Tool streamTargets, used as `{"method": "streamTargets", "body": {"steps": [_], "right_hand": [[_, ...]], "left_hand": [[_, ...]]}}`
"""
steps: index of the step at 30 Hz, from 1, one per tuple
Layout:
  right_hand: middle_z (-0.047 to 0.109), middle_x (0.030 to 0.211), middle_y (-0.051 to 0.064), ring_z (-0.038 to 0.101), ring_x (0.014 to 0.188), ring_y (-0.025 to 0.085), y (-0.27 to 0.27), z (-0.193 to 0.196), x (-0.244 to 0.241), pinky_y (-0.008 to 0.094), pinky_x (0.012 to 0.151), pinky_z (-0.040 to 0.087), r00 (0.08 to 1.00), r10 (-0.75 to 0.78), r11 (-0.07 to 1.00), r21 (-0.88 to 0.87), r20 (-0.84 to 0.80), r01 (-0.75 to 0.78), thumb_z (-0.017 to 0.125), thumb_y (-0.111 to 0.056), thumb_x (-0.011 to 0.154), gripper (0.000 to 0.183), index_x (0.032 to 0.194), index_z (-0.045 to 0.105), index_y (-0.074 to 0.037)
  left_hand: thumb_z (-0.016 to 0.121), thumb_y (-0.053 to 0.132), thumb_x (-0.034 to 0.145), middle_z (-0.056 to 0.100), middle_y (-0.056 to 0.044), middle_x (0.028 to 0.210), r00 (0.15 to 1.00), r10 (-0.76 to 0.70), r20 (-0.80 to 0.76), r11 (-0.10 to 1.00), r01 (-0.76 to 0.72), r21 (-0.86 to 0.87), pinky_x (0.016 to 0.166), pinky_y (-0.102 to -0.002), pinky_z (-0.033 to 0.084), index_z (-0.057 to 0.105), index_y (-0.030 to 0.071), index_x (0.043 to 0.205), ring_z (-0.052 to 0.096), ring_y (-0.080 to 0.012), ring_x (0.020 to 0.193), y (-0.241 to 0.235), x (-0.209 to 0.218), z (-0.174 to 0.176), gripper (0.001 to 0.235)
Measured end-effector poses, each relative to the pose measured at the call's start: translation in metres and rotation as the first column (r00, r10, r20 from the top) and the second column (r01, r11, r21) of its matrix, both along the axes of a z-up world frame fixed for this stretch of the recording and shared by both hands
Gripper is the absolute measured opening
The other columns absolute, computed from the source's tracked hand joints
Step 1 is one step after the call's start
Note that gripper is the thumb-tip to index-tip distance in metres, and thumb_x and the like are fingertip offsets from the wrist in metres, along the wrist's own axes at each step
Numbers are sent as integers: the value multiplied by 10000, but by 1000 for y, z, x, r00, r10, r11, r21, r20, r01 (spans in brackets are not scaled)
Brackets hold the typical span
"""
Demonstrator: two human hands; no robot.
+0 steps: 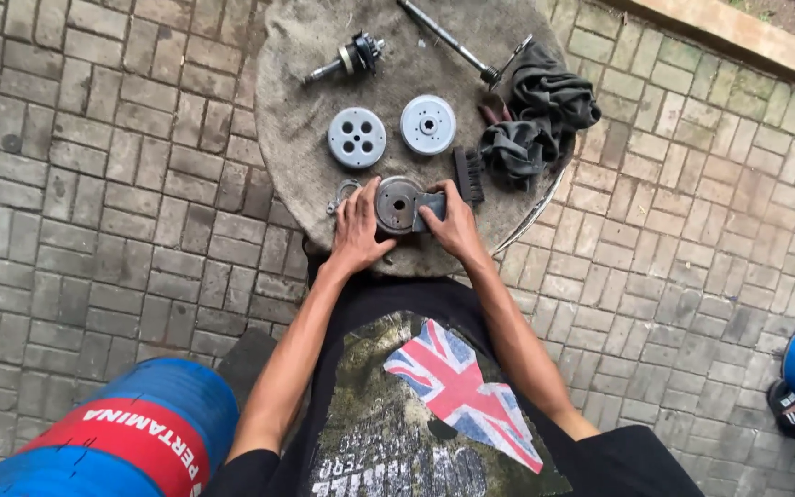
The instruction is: The person scrubs a circular metal mechanical part with a small brush on a cloth-covered surface. Other disassembled parts and tools are visible nearby.
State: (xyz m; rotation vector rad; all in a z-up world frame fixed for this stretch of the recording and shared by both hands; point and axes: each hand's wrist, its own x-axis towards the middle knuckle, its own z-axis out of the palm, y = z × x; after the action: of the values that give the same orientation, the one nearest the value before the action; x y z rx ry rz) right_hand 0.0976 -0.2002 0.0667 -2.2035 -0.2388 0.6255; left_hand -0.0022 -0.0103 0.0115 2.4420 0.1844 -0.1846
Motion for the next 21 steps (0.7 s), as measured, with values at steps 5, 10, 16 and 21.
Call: {"method": "streamTargets", "body": {"steps": [5, 10, 16, 21], "right_hand": [[644, 1146, 316, 609, 1117, 552, 18, 12, 9, 612, 933, 484, 999, -6, 999, 51, 52, 3, 752, -171, 867, 474, 1273, 511, -136], [641, 1120, 298, 606, 1124, 545, 35, 21, 25, 615, 941, 480, 995, -45, 991, 131, 84, 33, 804, -164, 818, 598, 1320, 482, -124], [621, 1225, 311, 591, 1135, 572, 19, 25, 2, 638, 966, 476, 996, -1, 989, 150, 86, -12, 787, -106, 806, 652, 1377, 474, -133], [655, 1156, 264, 618, 1126, 518, 12, 21, 1, 607, 958, 494, 998, -37, 997, 72, 49, 33, 768, -150, 830, 648, 1402, 463, -158]], "left_hand": [[873, 344, 650, 287, -86, 1625, 1000, 7, 30, 1000, -7, -1, 1201, -506, 188, 53, 163, 1629, 268, -284, 1473, -1, 2, 3, 1290], [869, 395, 662, 299, -86, 1622, 999, 9, 49, 1000, -9, 15, 1195, -493, 199, 80, 150, 1625, 285, -276, 1464, -1, -1, 0, 1269], [865, 381, 652, 297, -81, 1627, 998, 15, 68, 1000, -16, 15, 1186, -490, 205, 92, 140, 1620, 295, -278, 1458, 0, -2, -1, 1262], [851, 395, 639, 291, -69, 1630, 999, 19, 47, 1000, -20, 17, 1192, -484, 198, 80, 155, 1625, 286, -264, 1465, -1, -1, -4, 1274]]}}
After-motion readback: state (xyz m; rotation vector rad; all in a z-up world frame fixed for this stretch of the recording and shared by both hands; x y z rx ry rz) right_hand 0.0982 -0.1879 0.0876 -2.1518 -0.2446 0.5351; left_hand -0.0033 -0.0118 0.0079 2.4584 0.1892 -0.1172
